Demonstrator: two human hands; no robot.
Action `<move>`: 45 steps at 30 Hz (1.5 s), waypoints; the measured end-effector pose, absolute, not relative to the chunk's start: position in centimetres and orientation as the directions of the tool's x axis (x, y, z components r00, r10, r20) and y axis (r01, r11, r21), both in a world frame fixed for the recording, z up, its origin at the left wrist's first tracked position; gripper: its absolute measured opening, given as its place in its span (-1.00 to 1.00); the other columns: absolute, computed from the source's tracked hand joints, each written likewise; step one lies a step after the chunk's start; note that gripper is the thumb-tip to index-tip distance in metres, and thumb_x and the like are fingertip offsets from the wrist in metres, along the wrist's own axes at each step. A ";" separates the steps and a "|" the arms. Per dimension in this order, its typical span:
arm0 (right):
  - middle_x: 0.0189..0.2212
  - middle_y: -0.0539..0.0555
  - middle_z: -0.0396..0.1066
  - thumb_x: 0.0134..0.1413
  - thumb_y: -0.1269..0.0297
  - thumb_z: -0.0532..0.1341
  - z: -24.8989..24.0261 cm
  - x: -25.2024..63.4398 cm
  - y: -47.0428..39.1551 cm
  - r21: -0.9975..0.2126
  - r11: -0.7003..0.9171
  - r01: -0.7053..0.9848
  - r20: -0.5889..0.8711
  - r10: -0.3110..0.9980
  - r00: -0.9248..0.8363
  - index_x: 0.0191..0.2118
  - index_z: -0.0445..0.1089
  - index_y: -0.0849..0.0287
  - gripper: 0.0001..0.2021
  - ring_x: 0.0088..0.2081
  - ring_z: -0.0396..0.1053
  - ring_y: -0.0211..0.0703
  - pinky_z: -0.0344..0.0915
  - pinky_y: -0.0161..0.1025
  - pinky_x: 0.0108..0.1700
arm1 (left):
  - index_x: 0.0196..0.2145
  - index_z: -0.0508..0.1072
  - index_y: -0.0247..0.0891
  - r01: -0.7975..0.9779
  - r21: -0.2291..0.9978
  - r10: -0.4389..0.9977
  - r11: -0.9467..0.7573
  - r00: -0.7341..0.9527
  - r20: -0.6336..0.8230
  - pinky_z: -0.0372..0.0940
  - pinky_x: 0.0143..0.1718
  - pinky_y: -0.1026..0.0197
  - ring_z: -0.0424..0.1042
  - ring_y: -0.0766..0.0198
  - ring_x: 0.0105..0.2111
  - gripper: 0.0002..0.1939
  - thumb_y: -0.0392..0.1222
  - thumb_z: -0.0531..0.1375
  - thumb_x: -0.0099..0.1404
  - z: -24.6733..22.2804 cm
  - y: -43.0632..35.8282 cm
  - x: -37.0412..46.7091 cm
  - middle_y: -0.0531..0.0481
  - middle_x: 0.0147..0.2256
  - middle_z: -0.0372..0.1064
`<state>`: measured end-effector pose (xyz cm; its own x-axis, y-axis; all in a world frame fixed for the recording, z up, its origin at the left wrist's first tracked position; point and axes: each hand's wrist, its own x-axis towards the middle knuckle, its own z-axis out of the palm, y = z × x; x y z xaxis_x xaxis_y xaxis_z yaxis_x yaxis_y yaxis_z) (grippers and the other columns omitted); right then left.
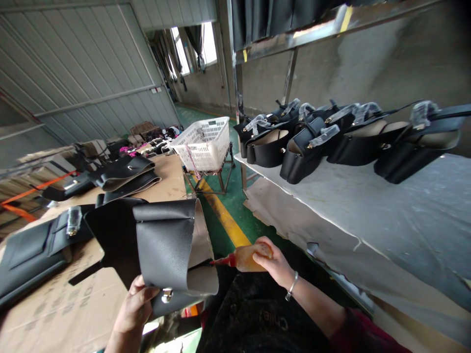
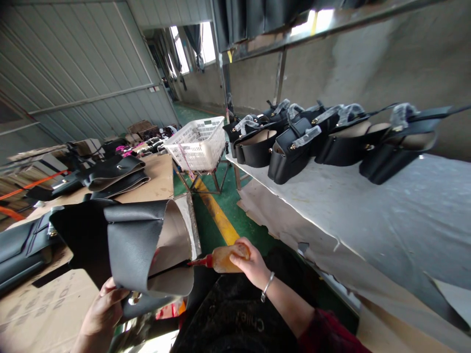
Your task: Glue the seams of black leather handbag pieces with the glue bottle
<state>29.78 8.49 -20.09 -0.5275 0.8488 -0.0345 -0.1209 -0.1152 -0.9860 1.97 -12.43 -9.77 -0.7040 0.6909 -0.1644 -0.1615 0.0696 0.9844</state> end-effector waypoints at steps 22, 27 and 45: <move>-0.45 -0.02 0.36 -0.12 -0.04 0.37 -20.4 30.3 8.8 -0.997 -0.014 -0.077 0.027 0.865 -0.501 -0.27 0.34 0.08 -0.62 -0.37 0.35 -0.08 0.36 -0.18 -0.30 | -0.67 0.58 -0.27 -0.215 0.975 0.713 0.058 -0.674 -0.191 0.24 -0.60 0.33 0.32 0.31 -0.66 -0.85 -0.24 0.39 -0.35 -9.5 -12.1 2.7 0.00 -0.71 0.37; -0.46 -0.03 0.34 -0.16 -0.04 0.40 -20.9 31.3 9.1 -0.996 -0.057 -0.064 -0.011 0.823 -0.568 -0.28 0.37 0.11 -0.60 -0.38 0.33 -0.10 0.32 -0.19 -0.30 | -0.68 0.57 -0.26 -0.214 0.975 0.728 0.063 -0.659 -0.192 0.26 -0.60 0.31 0.32 0.30 -0.66 -0.85 -0.22 0.42 -0.32 -9.8 -12.3 2.4 0.00 -0.70 0.39; -0.43 0.00 0.38 -0.17 -0.05 0.40 -20.3 30.6 8.4 -0.992 -0.084 -0.091 -0.023 0.847 -0.531 -0.28 0.36 0.11 -0.58 -0.36 0.37 -0.07 0.35 -0.16 -0.25 | -0.64 0.60 -0.24 -0.217 0.975 0.746 0.046 -0.642 -0.177 0.32 -0.56 0.25 0.36 0.26 -0.65 -0.87 -0.24 0.42 -0.30 -9.5 -12.3 2.7 -0.03 -0.64 0.47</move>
